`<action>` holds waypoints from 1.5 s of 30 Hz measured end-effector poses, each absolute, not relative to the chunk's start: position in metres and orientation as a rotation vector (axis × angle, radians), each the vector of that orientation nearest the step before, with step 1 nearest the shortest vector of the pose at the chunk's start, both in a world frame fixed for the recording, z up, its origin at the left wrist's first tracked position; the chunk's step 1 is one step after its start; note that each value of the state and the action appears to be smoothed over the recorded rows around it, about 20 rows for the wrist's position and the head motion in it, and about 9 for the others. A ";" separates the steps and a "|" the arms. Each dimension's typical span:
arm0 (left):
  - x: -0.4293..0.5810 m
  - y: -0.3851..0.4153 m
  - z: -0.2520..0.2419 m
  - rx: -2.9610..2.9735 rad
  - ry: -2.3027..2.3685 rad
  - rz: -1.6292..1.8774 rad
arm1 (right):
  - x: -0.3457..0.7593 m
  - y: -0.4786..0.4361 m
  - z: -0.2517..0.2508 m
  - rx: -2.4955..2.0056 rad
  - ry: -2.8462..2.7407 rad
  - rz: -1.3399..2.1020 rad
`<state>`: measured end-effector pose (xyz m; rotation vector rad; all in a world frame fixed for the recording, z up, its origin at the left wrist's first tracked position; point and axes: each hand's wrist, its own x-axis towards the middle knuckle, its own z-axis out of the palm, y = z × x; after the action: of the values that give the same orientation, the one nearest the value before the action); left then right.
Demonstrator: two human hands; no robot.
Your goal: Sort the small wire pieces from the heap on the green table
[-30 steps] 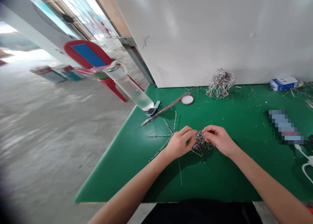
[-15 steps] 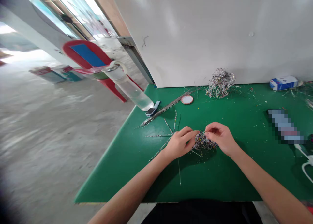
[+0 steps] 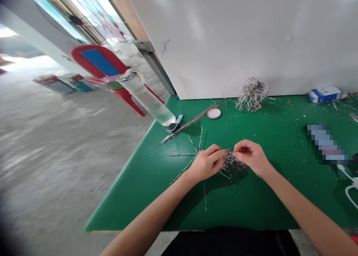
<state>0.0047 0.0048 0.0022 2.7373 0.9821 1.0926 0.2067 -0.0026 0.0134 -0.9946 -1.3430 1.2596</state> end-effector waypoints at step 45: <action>0.007 0.005 0.001 2.806 1.067 0.771 | 0.208 -0.004 0.019 -1.220 -2.025 0.904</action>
<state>0.0073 0.0049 0.0006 2.8063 1.0669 0.7712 0.2080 -0.0045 0.0186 -1.2201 -2.0251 0.9041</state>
